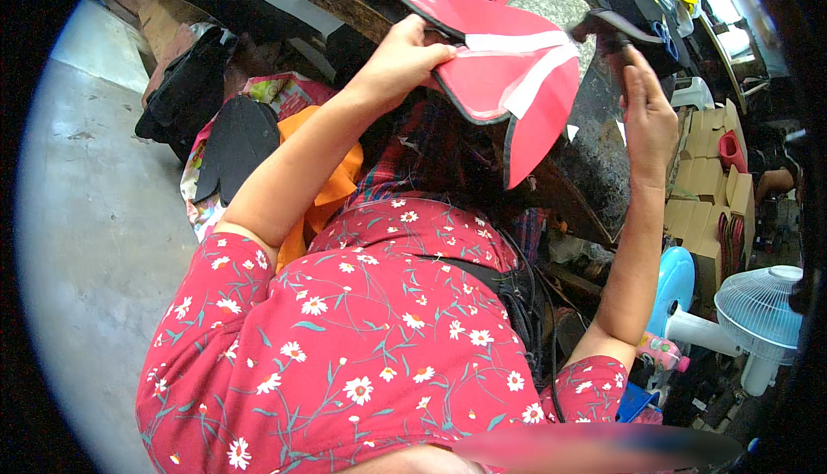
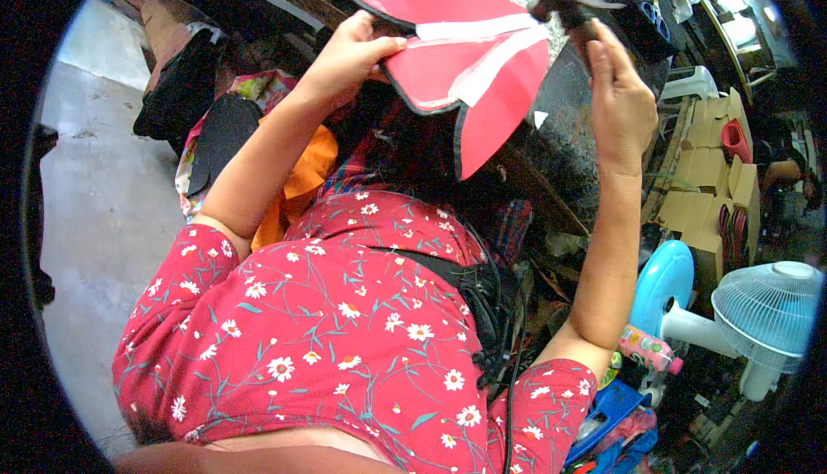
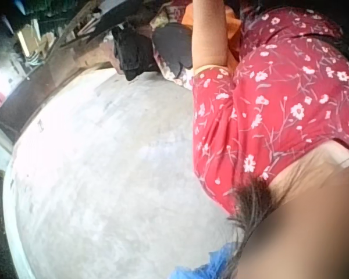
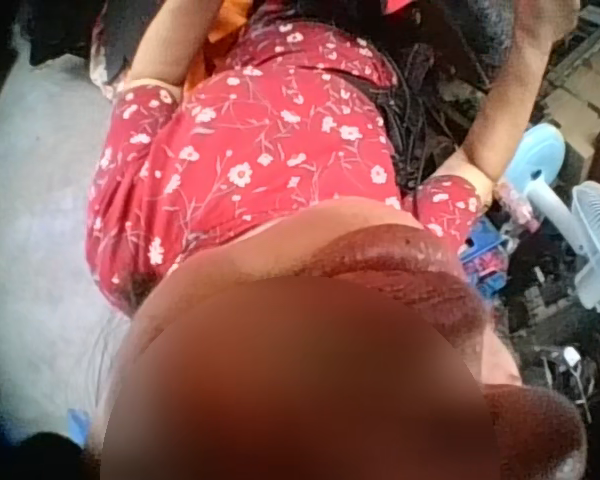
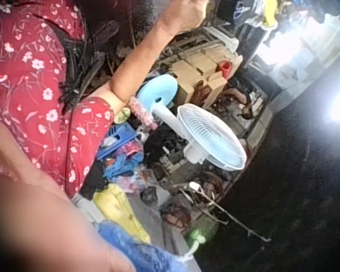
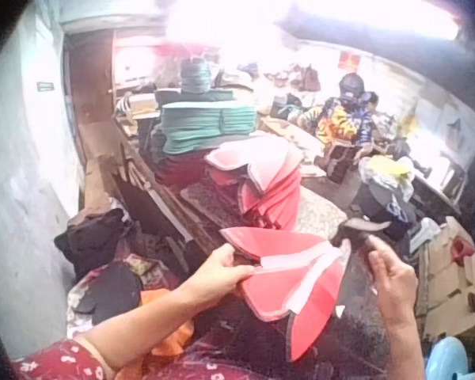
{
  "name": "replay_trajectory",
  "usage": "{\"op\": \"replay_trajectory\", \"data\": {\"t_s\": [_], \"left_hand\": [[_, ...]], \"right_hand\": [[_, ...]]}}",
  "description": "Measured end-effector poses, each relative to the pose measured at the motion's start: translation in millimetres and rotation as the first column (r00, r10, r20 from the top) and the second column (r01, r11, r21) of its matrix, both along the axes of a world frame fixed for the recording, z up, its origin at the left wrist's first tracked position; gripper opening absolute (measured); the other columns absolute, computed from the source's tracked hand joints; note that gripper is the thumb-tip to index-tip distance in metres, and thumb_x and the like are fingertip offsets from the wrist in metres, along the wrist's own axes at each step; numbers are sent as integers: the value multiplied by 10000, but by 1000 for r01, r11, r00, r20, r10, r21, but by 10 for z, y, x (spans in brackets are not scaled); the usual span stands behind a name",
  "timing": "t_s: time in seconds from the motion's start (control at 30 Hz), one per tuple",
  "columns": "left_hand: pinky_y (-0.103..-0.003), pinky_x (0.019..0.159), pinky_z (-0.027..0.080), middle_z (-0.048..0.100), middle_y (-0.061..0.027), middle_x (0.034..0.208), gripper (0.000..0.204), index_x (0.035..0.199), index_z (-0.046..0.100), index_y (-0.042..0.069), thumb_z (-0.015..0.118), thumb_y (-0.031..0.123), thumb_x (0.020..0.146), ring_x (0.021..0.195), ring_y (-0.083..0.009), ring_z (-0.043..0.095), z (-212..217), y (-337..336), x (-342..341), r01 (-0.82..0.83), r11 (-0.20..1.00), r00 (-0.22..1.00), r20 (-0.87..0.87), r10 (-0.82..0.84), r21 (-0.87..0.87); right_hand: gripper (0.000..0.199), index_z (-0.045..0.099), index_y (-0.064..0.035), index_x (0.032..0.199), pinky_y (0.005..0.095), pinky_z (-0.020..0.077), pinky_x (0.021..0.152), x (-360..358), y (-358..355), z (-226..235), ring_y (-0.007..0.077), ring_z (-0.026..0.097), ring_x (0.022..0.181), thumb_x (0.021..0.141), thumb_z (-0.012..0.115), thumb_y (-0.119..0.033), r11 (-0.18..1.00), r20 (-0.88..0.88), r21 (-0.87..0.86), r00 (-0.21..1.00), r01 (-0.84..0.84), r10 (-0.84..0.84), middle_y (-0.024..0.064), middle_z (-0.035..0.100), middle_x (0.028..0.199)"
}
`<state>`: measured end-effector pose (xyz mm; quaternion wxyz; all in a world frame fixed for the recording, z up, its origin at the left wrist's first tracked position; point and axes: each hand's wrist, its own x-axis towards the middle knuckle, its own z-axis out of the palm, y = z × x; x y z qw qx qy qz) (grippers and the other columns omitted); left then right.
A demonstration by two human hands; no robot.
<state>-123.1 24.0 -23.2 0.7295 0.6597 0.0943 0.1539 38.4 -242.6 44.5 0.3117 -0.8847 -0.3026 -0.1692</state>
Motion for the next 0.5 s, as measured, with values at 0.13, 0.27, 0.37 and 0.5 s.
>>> {"op": "replay_trajectory", "data": {"t_s": [0.13,0.27,0.37,0.5], "left_hand": [[-263,716,572,672,-62,1100,358,1269,540,-1,595,69,923,921,-114,662,-29,0,-109,-70,997,996,55,72,-32],[-296,833,557,641,-93,1180,388,1292,502,-18,599,40,920,1020,-143,642,-118,-70,-15,-120,993,980,159,117,8],[-318,856,554,636,-101,1188,416,1300,490,-28,620,30,909,1032,-162,639,-169,-143,184,-170,983,962,226,151,67],[-351,869,540,685,-121,1078,381,1234,551,-31,663,60,882,994,-181,667,-172,-180,434,-313,882,948,179,264,352]], "right_hand": [[422,652,-330,1290,369,542,737,120,-49,-135,270,732,846,983,496,-574,969,-182,-223,973,103,-145,94,745,895],[408,653,-358,1279,357,535,776,78,-95,-68,269,723,930,969,511,-581,988,-182,-129,977,86,-109,117,739,991],[390,667,-276,1294,276,501,633,-36,-100,-17,98,634,691,995,544,-494,989,-126,129,989,-66,83,42,722,880],[385,633,-149,1339,192,389,529,-194,-83,-95,11,473,625,1027,560,-362,991,-255,127,964,-48,79,-58,674,927]]}}
